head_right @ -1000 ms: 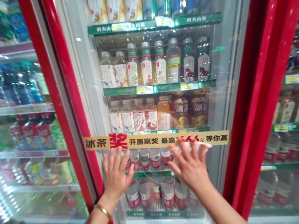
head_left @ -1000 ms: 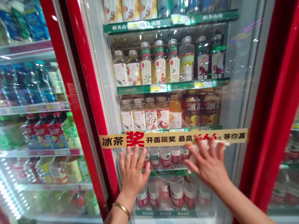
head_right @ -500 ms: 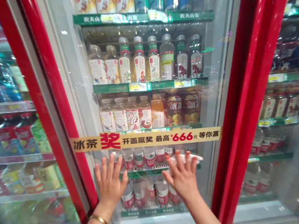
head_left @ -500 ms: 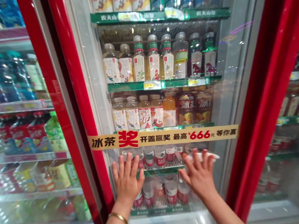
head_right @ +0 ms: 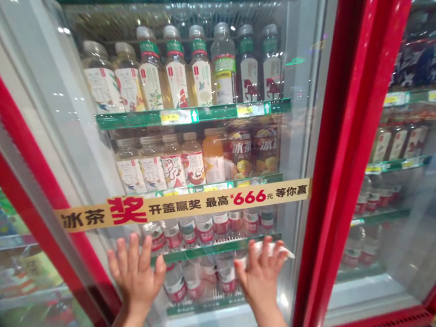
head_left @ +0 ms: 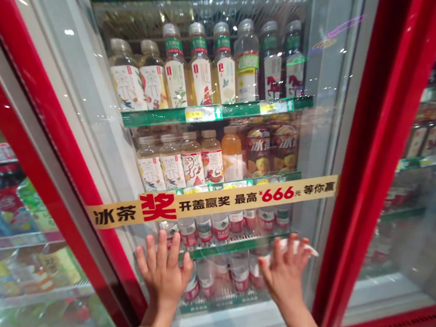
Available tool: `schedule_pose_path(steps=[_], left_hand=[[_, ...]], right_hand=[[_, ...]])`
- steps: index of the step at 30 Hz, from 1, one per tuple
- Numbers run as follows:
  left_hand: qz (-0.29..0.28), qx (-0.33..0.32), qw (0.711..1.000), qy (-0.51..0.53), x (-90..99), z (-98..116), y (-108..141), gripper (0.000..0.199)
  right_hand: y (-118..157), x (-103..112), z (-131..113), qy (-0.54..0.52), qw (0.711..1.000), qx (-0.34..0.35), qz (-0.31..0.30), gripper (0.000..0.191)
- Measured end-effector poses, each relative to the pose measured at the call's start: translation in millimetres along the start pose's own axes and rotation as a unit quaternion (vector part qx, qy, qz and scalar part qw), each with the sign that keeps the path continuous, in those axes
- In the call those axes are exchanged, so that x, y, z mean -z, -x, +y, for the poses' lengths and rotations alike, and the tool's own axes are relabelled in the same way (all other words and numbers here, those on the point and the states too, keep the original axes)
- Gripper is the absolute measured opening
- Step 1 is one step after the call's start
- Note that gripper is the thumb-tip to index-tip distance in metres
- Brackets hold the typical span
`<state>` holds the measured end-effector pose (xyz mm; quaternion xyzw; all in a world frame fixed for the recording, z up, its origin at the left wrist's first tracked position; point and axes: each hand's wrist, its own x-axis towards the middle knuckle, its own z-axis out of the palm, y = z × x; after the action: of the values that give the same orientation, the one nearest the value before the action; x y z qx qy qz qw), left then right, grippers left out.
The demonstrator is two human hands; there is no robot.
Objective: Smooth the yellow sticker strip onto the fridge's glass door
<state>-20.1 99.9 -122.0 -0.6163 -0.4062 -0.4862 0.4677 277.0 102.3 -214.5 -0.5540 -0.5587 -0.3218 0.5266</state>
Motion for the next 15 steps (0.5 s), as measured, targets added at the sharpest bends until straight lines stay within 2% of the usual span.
schedule_pose_path(steps=[2, 3, 5, 7, 8, 10, 11, 12, 13, 15], left_hand=[[0.006, -0.004, 1.0, 0.002, -1.5, -0.8, 0.6, 0.082], [0.008, -0.006, 1.0, 0.003, -2.1, -1.2, 1.0, 0.082], [0.008, -0.007, 1.0, 0.007, -2.9, -2.3, 1.9, 0.083], [0.004, -0.008, 1.0, 0.009, -2.6, -3.4, 2.3, 0.083], [0.001, -0.009, 1.0, 0.009, -2.2, -3.8, 2.4, 0.083], [-0.003, -0.013, 1.0, 0.007, -1.0, -4.5, 2.1, 0.083], [-0.005, -0.014, 1.0, 0.006, -0.5, -4.6, 2.0, 0.084], [-0.006, -0.015, 1.0, 0.005, -0.1, -4.5, 1.8, 0.084], [-0.007, -0.015, 1.0, 0.004, 0.1, -4.2, 1.7, 0.084], [-0.005, -0.013, 1.0, 0.005, -0.4, -3.3, 2.1, 0.083]], right_hand=[[-7.4, 1.8, 26.9, 0.022, 0.993, -0.115, 0.033, 0.085], [-8.5, 0.8, 27.3, 0.028, 0.989, -0.139, 0.043, 0.085], [0.9, -5.9, 0.4, 0.03, 0.99, -0.137, 0.034, 0.087], [25.1, -16.3, -47.5, 0.018, 0.997, -0.079, -0.008, 0.091], [39.8, -21.0, -69.8, 0.005, 0.999, -0.02, -0.034, 0.091], [65.0, -26.2, -93.5, -0.013, 0.993, 0.1, -0.054, 0.086], [72.3, -26.2, -91.2, -0.016, 0.989, 0.137, -0.05, 0.084], [74.6, -24.6, -79.7, -0.013, 0.988, 0.146, -0.041, 0.084], [71.8, -21.6, -61.2, -0.008, 0.992, 0.12, -0.031, 0.086], [53.3, -14.0, -16.4, 0.003, 1.0, -0.001, -0.012, 0.089]])
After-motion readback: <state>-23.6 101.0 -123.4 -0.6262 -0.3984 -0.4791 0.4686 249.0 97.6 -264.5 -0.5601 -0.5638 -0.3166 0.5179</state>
